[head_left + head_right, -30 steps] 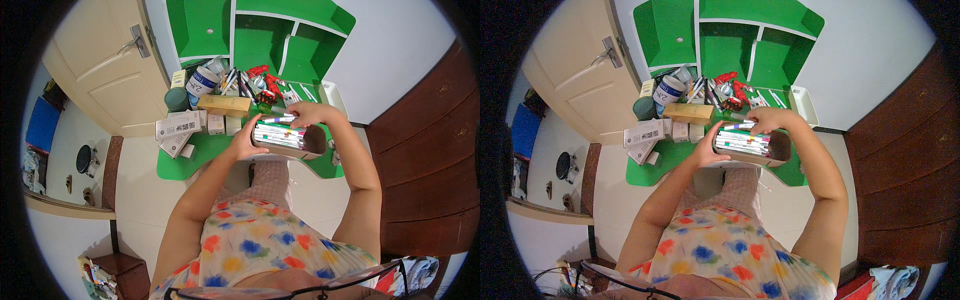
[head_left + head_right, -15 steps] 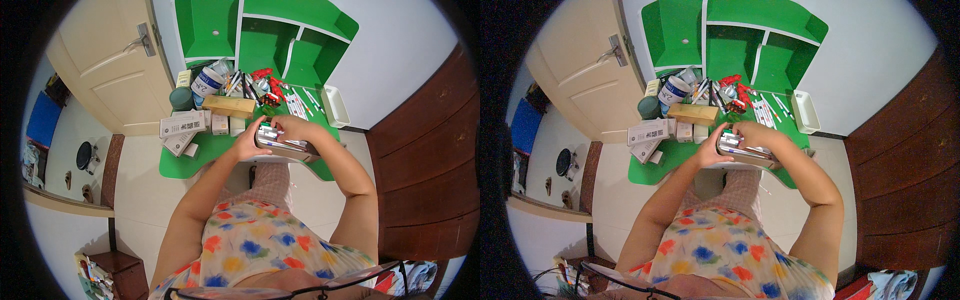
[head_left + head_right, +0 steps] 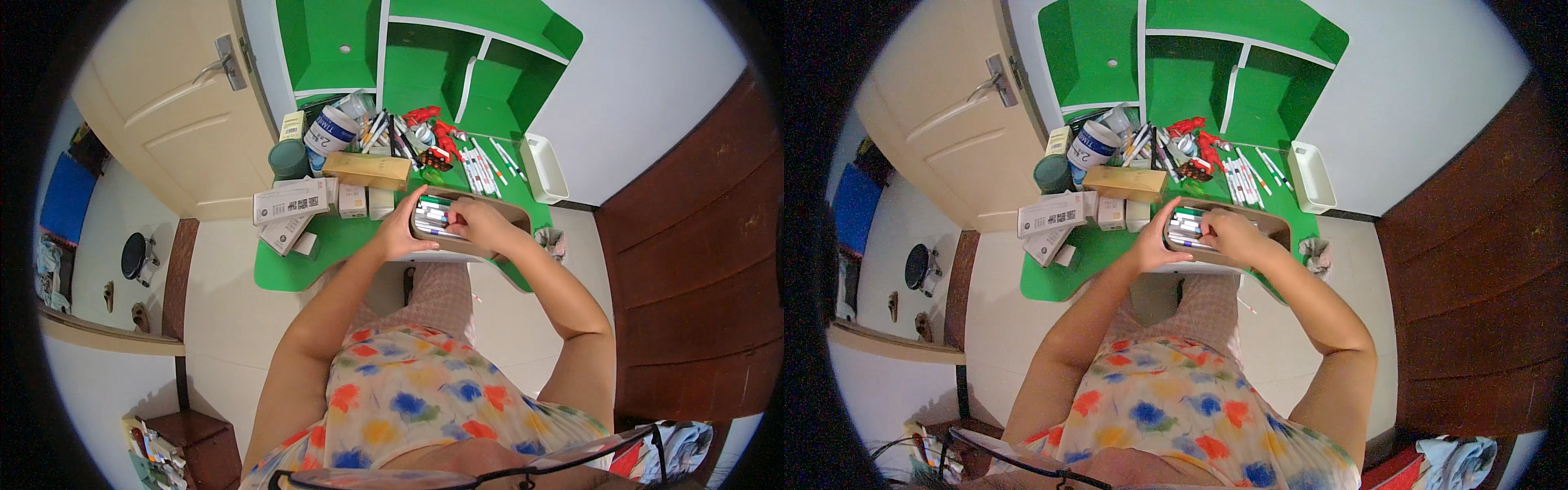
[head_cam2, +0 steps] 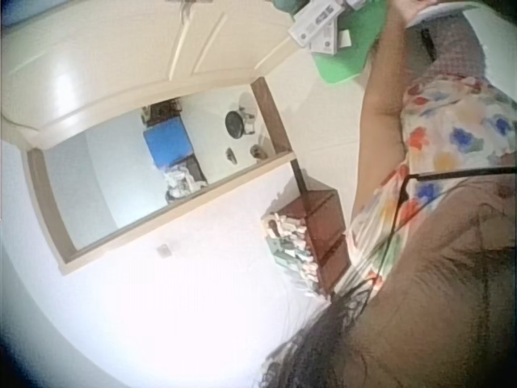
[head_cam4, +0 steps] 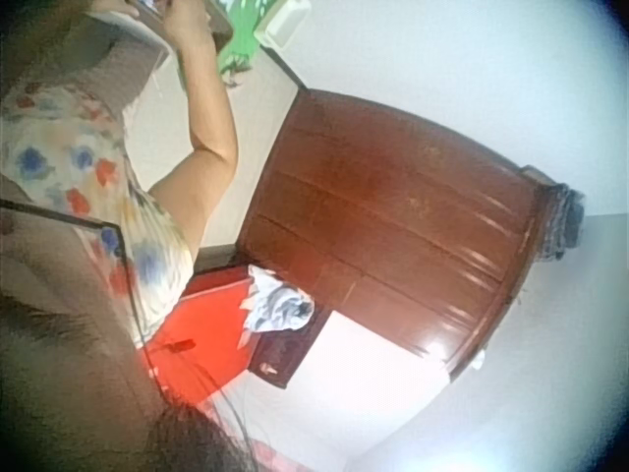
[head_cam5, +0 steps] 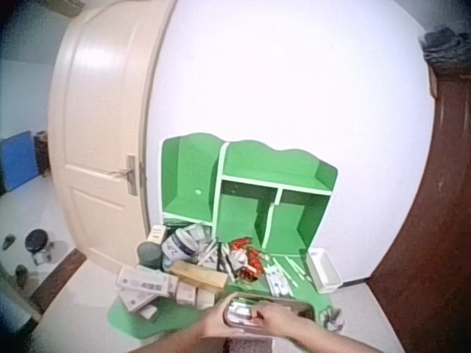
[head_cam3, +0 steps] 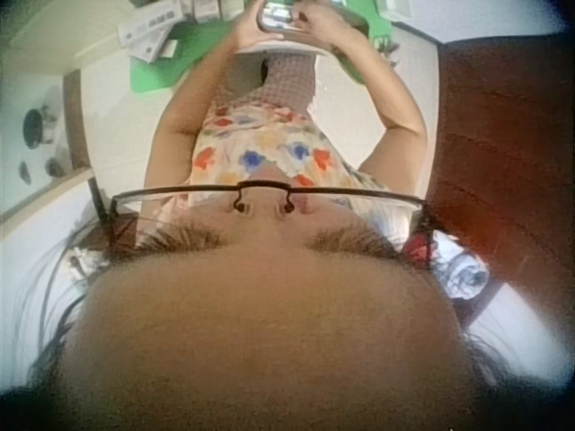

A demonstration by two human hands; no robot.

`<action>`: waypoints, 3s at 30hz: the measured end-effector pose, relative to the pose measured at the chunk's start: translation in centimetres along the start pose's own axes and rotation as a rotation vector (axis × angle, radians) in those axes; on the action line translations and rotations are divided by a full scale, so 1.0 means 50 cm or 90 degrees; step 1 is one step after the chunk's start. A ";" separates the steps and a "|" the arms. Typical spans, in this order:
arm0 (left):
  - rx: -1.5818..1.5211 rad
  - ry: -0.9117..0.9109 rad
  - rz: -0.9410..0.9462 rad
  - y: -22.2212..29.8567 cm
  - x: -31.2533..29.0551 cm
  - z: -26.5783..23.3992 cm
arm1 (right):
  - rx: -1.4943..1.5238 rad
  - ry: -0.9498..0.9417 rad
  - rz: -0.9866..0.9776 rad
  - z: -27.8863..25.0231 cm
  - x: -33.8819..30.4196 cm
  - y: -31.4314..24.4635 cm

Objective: The person wipes the surface of a green desk with a small piece of paper, then collects scattered pens and markers one at a time and places them into a small rectangular container.

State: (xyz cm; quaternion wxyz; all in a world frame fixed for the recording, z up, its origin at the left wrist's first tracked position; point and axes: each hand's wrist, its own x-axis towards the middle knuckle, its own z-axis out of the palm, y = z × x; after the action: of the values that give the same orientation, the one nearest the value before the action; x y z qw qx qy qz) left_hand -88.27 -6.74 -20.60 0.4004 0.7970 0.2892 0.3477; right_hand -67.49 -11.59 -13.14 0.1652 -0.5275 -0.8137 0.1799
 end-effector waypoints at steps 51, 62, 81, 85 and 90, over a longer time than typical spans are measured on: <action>0.002 -0.021 -0.001 0.017 0.002 -0.010 | -0.324 0.092 0.458 -0.010 0.170 0.288; -0.008 -0.028 -0.029 0.017 0.000 -0.008 | -0.322 0.064 0.503 -0.012 0.166 0.275; 0.007 -0.025 -0.011 0.019 0.002 -0.007 | -0.387 0.016 0.365 -0.009 0.170 0.289; -0.001 -0.026 -0.020 0.019 0.001 -0.009 | -0.425 -0.110 0.393 -0.016 0.171 0.266; 0.004 -0.020 -0.008 0.019 0.000 -0.010 | -0.405 -0.099 0.402 -0.021 0.169 0.246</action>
State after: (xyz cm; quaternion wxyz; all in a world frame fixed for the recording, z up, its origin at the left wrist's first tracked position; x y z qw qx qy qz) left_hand -88.50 -7.02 -19.62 0.4048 0.8018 0.2885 0.3317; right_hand -60.48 0.94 -17.31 -0.1299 -0.7593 -0.6377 0.0017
